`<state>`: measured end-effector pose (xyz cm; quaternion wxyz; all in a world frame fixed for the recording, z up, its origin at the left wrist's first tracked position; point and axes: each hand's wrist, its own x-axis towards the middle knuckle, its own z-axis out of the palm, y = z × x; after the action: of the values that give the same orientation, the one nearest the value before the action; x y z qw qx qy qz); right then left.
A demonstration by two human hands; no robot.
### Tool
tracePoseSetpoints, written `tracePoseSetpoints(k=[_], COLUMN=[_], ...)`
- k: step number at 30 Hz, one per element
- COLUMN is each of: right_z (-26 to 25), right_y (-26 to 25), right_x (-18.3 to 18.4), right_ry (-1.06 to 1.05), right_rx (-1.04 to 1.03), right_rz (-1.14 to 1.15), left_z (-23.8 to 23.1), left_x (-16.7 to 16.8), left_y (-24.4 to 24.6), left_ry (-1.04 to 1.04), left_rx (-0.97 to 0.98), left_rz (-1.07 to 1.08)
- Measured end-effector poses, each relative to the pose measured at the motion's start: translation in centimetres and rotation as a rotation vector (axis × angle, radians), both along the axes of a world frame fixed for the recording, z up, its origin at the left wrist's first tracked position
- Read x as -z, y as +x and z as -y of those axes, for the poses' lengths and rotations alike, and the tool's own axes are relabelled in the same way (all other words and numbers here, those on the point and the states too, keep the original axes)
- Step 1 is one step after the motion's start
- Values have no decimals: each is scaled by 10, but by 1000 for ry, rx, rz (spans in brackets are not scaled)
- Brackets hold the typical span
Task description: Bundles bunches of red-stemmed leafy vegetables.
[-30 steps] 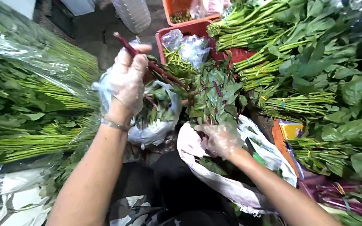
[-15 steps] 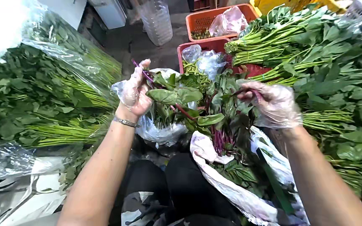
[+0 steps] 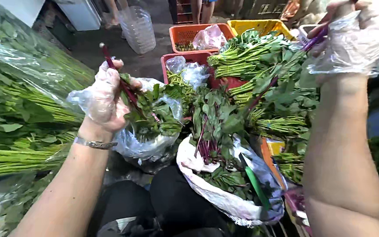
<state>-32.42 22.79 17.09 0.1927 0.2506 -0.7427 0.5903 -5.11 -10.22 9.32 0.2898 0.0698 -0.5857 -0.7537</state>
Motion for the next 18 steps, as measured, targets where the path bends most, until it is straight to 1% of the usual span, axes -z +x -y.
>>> tracePoseSetpoints(k=[3, 5, 7, 9, 10, 11, 13, 15, 16, 17, 18], right_z=[2, 4, 12, 27, 37, 47, 70, 87, 92, 95, 99], right_y=[10, 17, 28, 41, 49, 58, 77, 90, 90, 88, 82], right_x=[-5, -2, 2, 9, 12, 15, 23, 26, 28, 33, 45], right_ry=[-2, -14, -17, 4, 39, 93, 167, 169, 143, 125, 144], right_rx=[-2, -97, -208, -334, -389, -428, -520, -662, -710, -700, -625], right_rz=[84, 115, 150, 173, 164, 145, 60, -35, -54, -60, -112], left_z=[-28, -54, -85, -105, -108, -110, -119, -126, -124, -119, -110], left_x=[-3, 3, 14, 25, 29, 27, 8, -12, -16, -16, -17], left_y=[-13, -21, -29, -43, -52, -58, -66, -65, -62, -57, -49], left_ry=[-8, -77, -196, -359, -430, -463, -415, -364, -318, -240, -155], left_rx=[39, 96, 198, 342, 381, 382, 332, 208, 173, 141, 117], left_rz=[-14, 55, 217, 379, 393, 362, 260, 216, 181, 133, 69])
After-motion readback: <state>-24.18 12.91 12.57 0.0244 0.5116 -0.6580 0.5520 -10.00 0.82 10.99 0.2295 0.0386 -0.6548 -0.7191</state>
